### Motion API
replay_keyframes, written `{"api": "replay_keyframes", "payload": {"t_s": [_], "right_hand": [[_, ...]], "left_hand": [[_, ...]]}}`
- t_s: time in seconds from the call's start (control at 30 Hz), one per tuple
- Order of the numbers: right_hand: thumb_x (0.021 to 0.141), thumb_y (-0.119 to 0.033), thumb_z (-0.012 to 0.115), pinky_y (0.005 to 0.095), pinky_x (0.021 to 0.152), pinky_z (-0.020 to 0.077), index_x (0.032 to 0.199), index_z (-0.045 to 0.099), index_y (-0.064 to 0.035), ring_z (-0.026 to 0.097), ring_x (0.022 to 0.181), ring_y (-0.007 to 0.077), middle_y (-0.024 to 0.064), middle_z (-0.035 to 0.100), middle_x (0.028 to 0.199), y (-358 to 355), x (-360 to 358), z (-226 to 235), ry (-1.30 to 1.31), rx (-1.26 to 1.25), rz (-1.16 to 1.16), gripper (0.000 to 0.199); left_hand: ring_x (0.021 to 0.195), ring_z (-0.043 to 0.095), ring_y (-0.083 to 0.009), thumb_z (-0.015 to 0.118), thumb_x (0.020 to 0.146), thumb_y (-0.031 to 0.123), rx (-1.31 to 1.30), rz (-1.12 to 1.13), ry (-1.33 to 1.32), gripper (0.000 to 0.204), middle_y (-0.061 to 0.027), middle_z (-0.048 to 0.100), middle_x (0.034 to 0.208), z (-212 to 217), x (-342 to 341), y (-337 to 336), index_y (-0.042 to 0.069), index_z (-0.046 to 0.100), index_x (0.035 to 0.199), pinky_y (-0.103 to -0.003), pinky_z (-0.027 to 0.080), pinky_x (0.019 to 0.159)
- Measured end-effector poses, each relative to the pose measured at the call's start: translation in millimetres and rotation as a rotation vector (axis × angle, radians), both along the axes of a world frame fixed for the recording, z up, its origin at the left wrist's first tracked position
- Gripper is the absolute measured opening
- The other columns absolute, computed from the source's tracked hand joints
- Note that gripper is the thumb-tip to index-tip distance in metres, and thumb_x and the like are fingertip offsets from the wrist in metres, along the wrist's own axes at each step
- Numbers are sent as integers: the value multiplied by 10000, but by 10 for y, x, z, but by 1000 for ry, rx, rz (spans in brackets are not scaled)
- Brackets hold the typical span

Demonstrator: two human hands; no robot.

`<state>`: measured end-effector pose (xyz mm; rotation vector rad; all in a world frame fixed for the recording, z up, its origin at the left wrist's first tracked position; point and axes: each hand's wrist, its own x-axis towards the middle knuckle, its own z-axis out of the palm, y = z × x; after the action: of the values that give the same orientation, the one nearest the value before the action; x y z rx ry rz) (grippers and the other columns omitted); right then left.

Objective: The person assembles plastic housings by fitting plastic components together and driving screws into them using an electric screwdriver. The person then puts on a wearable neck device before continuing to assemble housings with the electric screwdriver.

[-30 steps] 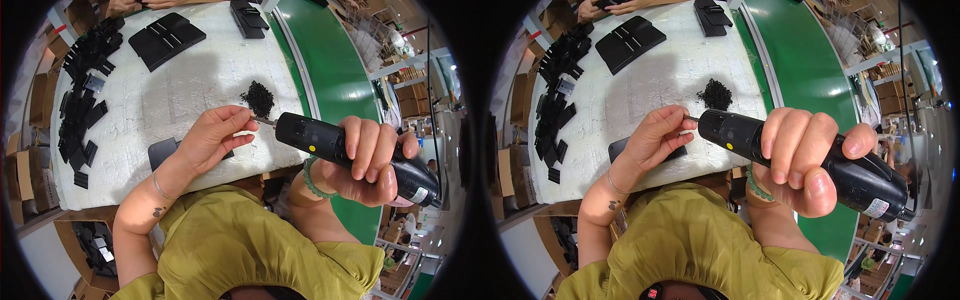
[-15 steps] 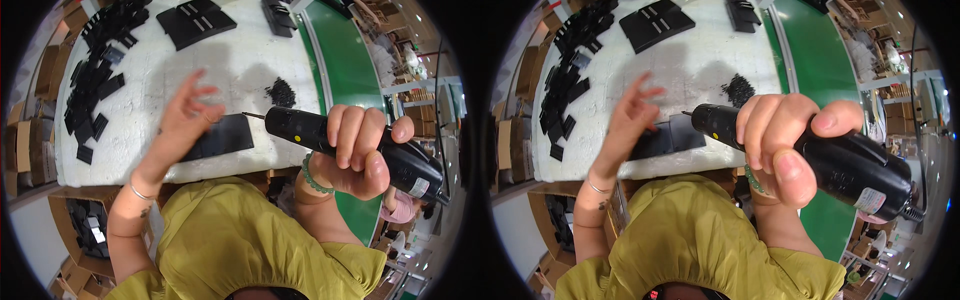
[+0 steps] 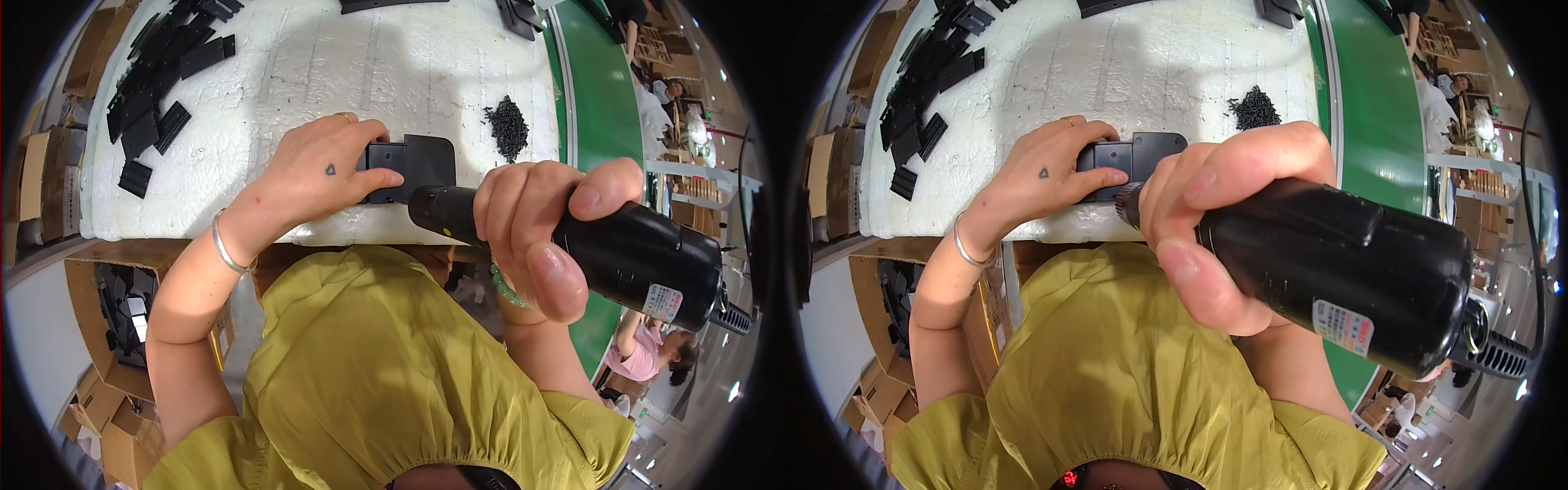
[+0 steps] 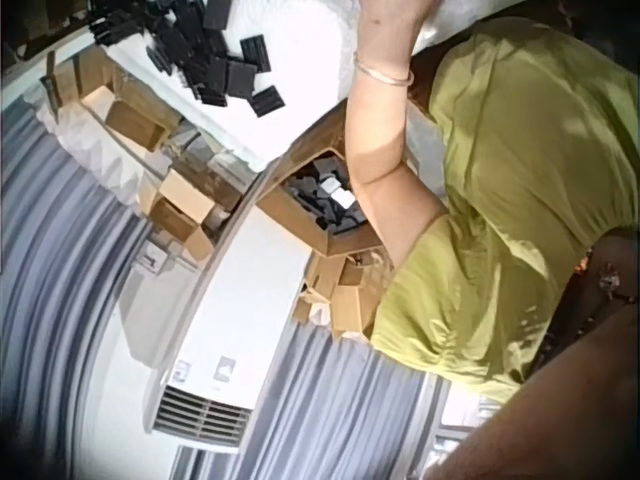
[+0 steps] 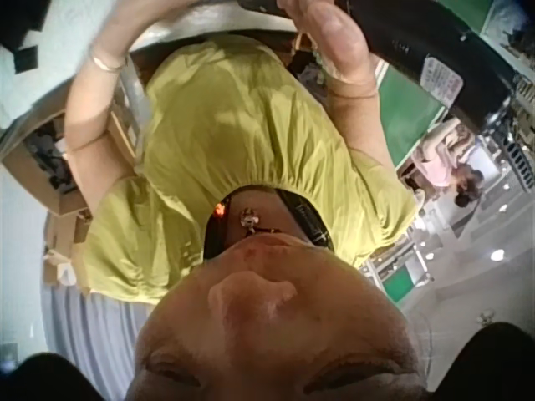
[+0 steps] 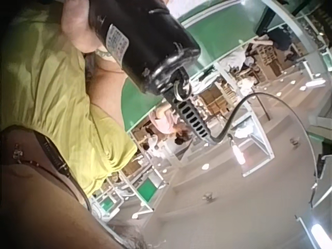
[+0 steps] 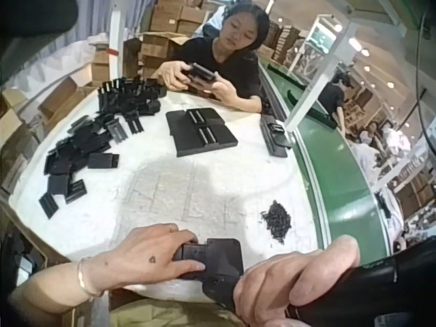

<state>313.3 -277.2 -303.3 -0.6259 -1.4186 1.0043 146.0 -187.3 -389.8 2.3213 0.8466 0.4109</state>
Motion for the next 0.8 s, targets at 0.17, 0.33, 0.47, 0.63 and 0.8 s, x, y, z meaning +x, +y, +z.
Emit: {"api": "replay_keyframes", "payload": {"t_s": [0.17, 0.33, 0.47, 0.63, 0.8], "right_hand": [[752, -41, 598, 260, 483, 394, 998, 380, -129, 436, 452, 117, -3, 462, 603, 33, -87, -12, -8, -44, -37, 340], [740, -30, 633, 256, 414, 374, 864, 359, -119, 421, 412, 119, 2, 469, 553, 11, -232, 36, -122, -51, -52, 314], [732, -30, 632, 260, 404, 367, 857, 357, -113, 413, 401, 119, 5, 464, 540, 28, -266, 28, -145, -50, -55, 314], [728, -32, 636, 259, 406, 362, 852, 357, -106, 406, 397, 121, 10, 459, 535, 30, -298, 6, -152, -48, -50, 314], [741, 52, 626, 240, 561, 436, 931, 442, -16, 534, 573, 127, 67, 539, 671, 56, -255, -22, -146, -48, -9, 273]], "left_hand": [[855, 595, -307, 674, 761, 393, -24, 48, -10, 418, -123, 617, 832, -28, 35, -19, 47, 609, 987, -402, 471, 726], [862, 597, -307, 681, 754, 387, -52, 67, 5, 409, -123, 622, 849, -38, 22, -28, 47, 608, 969, -399, 472, 730], [867, 600, -302, 686, 748, 380, -80, 57, -17, 403, -119, 626, 859, -21, 13, -40, 50, 609, 966, -395, 474, 735], [900, 586, -307, 683, 748, 369, -105, 57, -14, 398, -122, 622, 890, -47, 11, -59, 62, 605, 989, -389, 463, 766], [869, 599, -297, 697, 732, 377, -80, 78, -6, 395, -117, 626, 860, -33, 18, -17, 56, 624, 950, -393, 474, 738]]}}
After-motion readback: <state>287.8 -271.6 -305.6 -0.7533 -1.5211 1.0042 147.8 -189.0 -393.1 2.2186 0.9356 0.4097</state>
